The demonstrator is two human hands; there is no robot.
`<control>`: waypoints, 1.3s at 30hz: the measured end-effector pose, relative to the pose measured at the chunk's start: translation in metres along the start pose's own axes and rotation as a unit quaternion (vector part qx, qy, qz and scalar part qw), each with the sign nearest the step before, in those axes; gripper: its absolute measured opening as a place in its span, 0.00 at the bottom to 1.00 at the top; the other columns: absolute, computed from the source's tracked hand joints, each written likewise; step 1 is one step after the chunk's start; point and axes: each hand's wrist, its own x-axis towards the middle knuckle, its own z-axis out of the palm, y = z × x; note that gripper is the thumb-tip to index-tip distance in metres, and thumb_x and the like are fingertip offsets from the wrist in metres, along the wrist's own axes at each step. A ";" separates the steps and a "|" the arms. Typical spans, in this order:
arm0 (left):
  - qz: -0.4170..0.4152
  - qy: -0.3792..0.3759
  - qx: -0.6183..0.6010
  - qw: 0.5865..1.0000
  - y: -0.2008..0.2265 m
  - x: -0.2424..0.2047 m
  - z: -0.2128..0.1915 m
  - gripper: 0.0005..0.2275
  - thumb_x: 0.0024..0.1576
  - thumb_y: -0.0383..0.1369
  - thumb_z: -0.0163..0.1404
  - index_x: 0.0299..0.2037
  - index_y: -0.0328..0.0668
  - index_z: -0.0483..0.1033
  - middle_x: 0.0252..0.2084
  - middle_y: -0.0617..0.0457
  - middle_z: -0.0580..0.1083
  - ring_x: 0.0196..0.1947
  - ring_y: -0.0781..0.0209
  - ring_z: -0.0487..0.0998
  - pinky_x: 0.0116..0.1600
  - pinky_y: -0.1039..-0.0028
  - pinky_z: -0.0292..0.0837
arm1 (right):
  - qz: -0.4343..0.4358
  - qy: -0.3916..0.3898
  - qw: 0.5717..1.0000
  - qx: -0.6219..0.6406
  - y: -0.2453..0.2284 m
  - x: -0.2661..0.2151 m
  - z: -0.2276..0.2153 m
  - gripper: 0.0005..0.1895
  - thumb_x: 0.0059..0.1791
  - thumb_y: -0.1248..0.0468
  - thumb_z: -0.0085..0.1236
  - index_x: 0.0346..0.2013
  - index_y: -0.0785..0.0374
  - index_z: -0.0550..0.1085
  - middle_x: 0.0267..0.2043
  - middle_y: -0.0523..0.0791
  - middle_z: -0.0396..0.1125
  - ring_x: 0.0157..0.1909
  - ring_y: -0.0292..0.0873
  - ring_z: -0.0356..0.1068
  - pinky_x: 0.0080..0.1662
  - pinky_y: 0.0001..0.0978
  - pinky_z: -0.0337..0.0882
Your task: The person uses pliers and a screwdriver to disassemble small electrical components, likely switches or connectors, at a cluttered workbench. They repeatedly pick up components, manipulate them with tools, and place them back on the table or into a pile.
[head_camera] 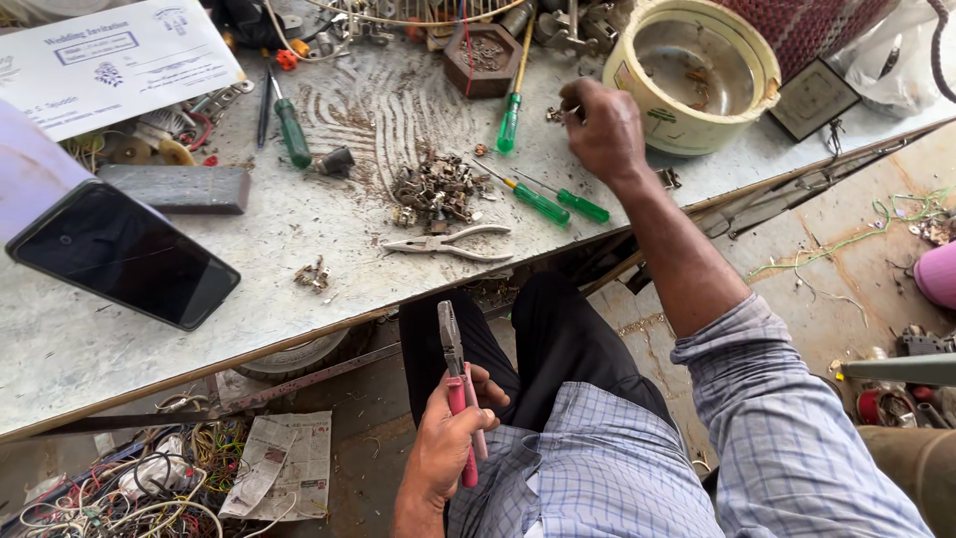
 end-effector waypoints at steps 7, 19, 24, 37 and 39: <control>0.004 0.054 0.070 0.996 0.005 -0.002 0.001 0.21 0.44 0.28 0.50 0.50 0.36 0.75 0.45 0.46 0.76 0.45 0.55 0.76 0.51 0.63 0.73 | 0.046 0.044 0.991 0.119 0.010 -0.020 -0.016 0.06 0.55 0.74 0.58 0.47 0.68 0.76 0.44 0.51 0.77 0.42 0.42 0.79 0.47 0.33 0.82; 0.048 0.125 0.192 0.972 0.020 -0.004 0.001 0.20 0.45 0.30 0.48 0.51 0.39 0.75 0.35 0.50 0.80 0.34 0.60 0.81 0.41 0.68 0.77 | -0.012 -0.011 0.992 0.126 -0.041 -0.042 -0.033 0.06 0.55 0.74 0.60 0.47 0.68 0.77 0.45 0.50 0.76 0.45 0.42 0.79 0.46 0.30 0.81; 0.029 0.105 0.168 0.980 0.019 -0.003 0.003 0.21 0.46 0.29 0.47 0.52 0.39 0.74 0.35 0.50 0.79 0.28 0.59 0.79 0.34 0.68 0.77 | -0.082 -0.046 0.995 0.045 -0.070 -0.037 -0.024 0.05 0.53 0.69 0.63 0.44 0.64 0.78 0.43 0.48 0.74 0.41 0.44 0.78 0.42 0.36 0.77; 0.023 0.098 0.249 0.963 0.012 0.003 0.000 0.22 0.46 0.27 0.47 0.54 0.39 0.71 0.38 0.51 0.80 0.26 0.60 0.79 0.37 0.66 0.77 | -0.132 -0.128 0.983 -0.018 -0.100 -0.035 0.000 0.07 0.52 0.64 0.63 0.44 0.55 0.82 0.43 0.45 0.72 0.43 0.45 0.74 0.42 0.41 0.74; 0.039 0.099 0.266 0.958 0.010 0.005 0.000 0.22 0.47 0.27 0.48 0.55 0.39 0.71 0.39 0.51 0.80 0.29 0.60 0.81 0.41 0.66 0.78 | -0.139 -0.127 0.982 -0.027 -0.103 -0.037 0.004 0.07 0.50 0.61 0.65 0.42 0.54 0.82 0.41 0.46 0.72 0.42 0.46 0.73 0.41 0.41 0.74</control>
